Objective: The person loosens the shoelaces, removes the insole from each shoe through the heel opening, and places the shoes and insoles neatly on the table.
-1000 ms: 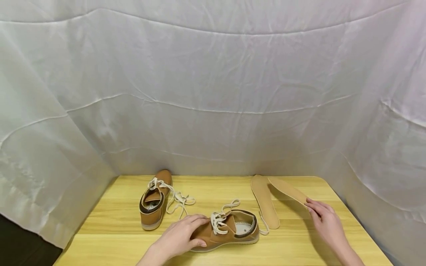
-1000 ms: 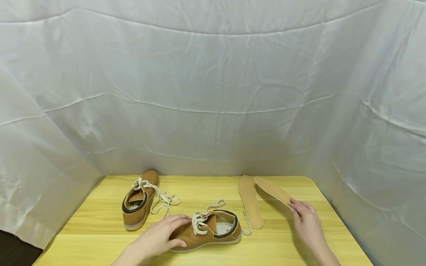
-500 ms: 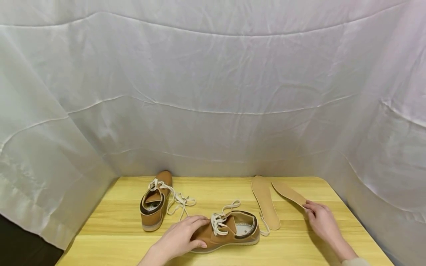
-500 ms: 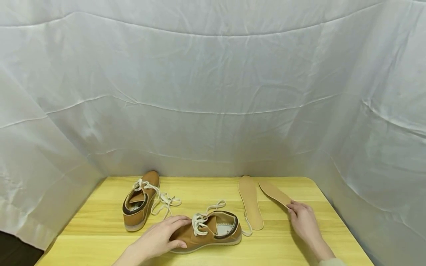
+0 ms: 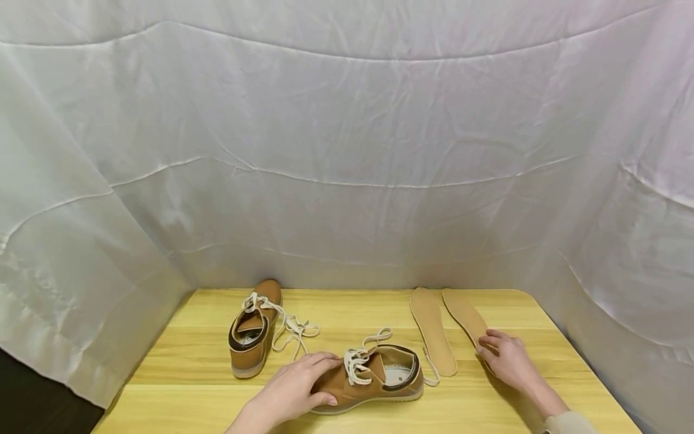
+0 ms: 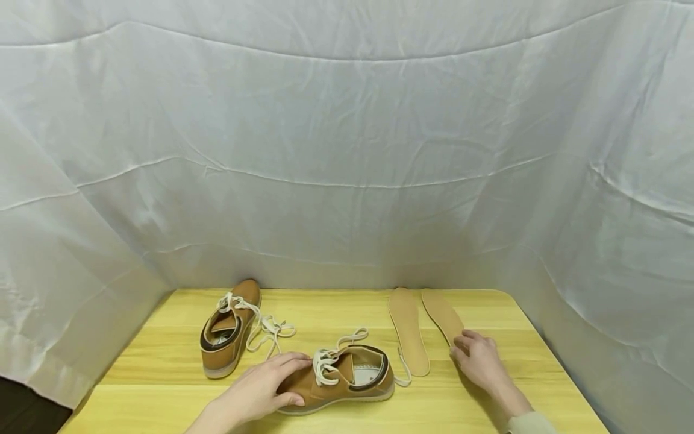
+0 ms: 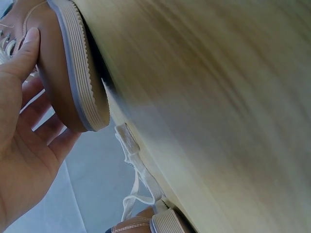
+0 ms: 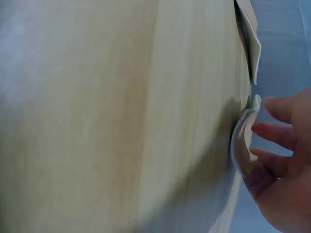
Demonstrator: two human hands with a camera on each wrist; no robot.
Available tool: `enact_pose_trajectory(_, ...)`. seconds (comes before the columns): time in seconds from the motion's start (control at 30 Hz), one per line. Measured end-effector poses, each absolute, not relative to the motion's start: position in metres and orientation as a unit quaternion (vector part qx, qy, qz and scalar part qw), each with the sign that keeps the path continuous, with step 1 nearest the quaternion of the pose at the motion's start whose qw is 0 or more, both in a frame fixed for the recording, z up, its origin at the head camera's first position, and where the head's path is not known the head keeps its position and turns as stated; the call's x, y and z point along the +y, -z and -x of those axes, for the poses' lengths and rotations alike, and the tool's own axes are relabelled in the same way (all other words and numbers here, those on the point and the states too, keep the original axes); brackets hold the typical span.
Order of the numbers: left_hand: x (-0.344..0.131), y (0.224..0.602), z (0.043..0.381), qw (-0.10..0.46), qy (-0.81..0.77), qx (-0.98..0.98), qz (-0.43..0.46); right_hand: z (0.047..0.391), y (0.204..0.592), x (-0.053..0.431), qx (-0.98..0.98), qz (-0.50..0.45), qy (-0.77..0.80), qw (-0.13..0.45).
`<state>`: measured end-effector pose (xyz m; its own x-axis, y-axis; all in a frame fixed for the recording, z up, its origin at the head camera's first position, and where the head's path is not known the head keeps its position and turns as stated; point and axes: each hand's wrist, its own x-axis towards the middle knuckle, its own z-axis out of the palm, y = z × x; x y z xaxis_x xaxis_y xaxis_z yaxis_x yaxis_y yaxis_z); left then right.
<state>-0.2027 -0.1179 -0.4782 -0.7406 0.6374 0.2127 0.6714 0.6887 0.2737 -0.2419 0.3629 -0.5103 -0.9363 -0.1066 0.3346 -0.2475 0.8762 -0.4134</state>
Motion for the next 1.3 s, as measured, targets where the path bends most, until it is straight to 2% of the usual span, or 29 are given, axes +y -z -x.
enact_pose_trajectory(0.93, -0.117, 0.475, 0.2, 0.048, 0.177, -0.917, 0.354, 0.237, 0.513, 0.348, -0.958, -0.141, -0.222, 0.118)
enact_pose_trajectory(1.03, -0.117, 0.475, 0.201, 0.036, 0.183, -0.921, 0.343, 0.234, 0.506, 0.345, -0.95, -0.134, -0.247, 0.139)
enact_pose_trajectory(1.13, -0.117, 0.474, 0.2, 0.029, 0.201, -0.924, 0.325, 0.232, 0.494, 0.338, -0.933, -0.135, -0.277, 0.185)
enact_pose_trajectory(1.3, -0.109, 0.469, 0.193, 0.067, 0.242, -0.924, 0.289, 0.229, 0.472, 0.315, -0.9, -0.162, -0.324, 0.243)
